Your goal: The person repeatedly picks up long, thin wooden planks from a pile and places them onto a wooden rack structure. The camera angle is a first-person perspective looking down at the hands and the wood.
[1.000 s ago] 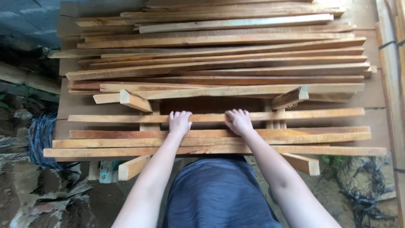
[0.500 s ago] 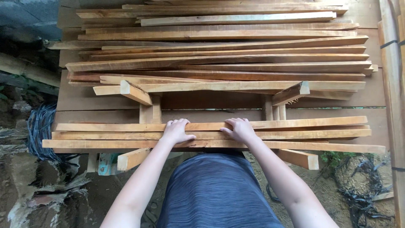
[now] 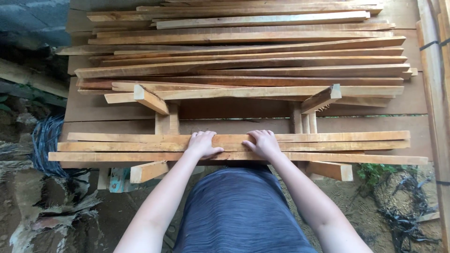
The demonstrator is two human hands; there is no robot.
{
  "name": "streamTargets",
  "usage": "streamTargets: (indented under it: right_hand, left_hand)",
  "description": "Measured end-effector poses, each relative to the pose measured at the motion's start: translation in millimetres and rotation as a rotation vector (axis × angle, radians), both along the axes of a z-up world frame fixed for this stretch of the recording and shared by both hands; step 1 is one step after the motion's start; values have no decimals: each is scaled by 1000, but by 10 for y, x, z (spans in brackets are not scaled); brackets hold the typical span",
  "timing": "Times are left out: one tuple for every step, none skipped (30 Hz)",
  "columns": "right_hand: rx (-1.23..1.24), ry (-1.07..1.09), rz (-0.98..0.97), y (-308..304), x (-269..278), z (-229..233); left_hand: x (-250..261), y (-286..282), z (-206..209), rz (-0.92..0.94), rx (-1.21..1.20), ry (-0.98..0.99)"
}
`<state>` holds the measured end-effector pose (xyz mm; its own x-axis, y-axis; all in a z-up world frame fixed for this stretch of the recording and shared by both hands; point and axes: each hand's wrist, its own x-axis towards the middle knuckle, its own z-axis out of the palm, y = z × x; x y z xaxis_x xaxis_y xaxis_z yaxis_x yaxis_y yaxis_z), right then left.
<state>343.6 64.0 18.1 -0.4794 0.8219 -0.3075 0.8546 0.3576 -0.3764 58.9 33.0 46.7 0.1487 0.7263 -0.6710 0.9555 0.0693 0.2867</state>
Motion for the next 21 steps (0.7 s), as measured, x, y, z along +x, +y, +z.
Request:
streamTargets:
  right_hand:
    - [-1,0,-2,-24,-6,-12]
    - [-10,-8,-9,-19,-9,-20]
    - [-19,-16,-17,-13,-16,-24]
    - [-16,-13,-15,-12,-18,-27]
    - [3,-24,-17,-11,-25,-31]
    - [19,-37,-18,-33,-27,-41]
    - [17,-35,-15,-30,-68,-4]
    - [15,-56,-15,-28,-86,37]
    - [13,-78,-15,-22,-103,78]
    - [12,-77,-14,-13,-104,84]
    - [13,-94,-8,-4,-108,91]
    - [14,-111,-1,1,-112,97]
    - [12,-110,1,17,-133,98]
    - [24,-132,5,29,-137,101]
    - [35,-153,9,42,-138,103]
    - [34,-154,7,49,-130,65]
    - [-11,-159,20,54,-122,28]
    - [-55,-162,34,68,-123,-9]
    - [-55,-163,34,57,-152,184]
    - [-111,-102,21,51,-183,377]
    - [-167,-41,8,44,-215,570]
  left_hand:
    - [-6,-16,-54,-2,-1,0]
    - [-10,-3,-105,0,-4,5]
    - [-18,13,-152,1,-6,10]
    - [-9,26,-147,3,-3,14]
    - [-4,41,-144,6,-6,19]
    - [5,29,-149,10,-12,23]
    - [-5,30,-168,14,-14,25]
    - [7,41,-191,12,-15,38]
    - [20,54,-214,10,-17,51]
    - [26,65,-232,11,-18,52]
    - [31,76,-249,9,-18,61]
    - [35,80,-268,7,-20,68]
    - [22,85,-253,9,-22,69]
    - [25,96,-243,-4,-27,81]
    - [31,107,-232,-17,-31,93]
    - [41,115,-226,-19,-33,91]
    - [51,120,-219,-21,-30,99]
    - [52,129,-209,-21,-27,107]
    - [62,133,-177,-21,-27,106]
    - [71,137,-147,-21,-26,106]
    - [80,141,-116,-21,-26,106]
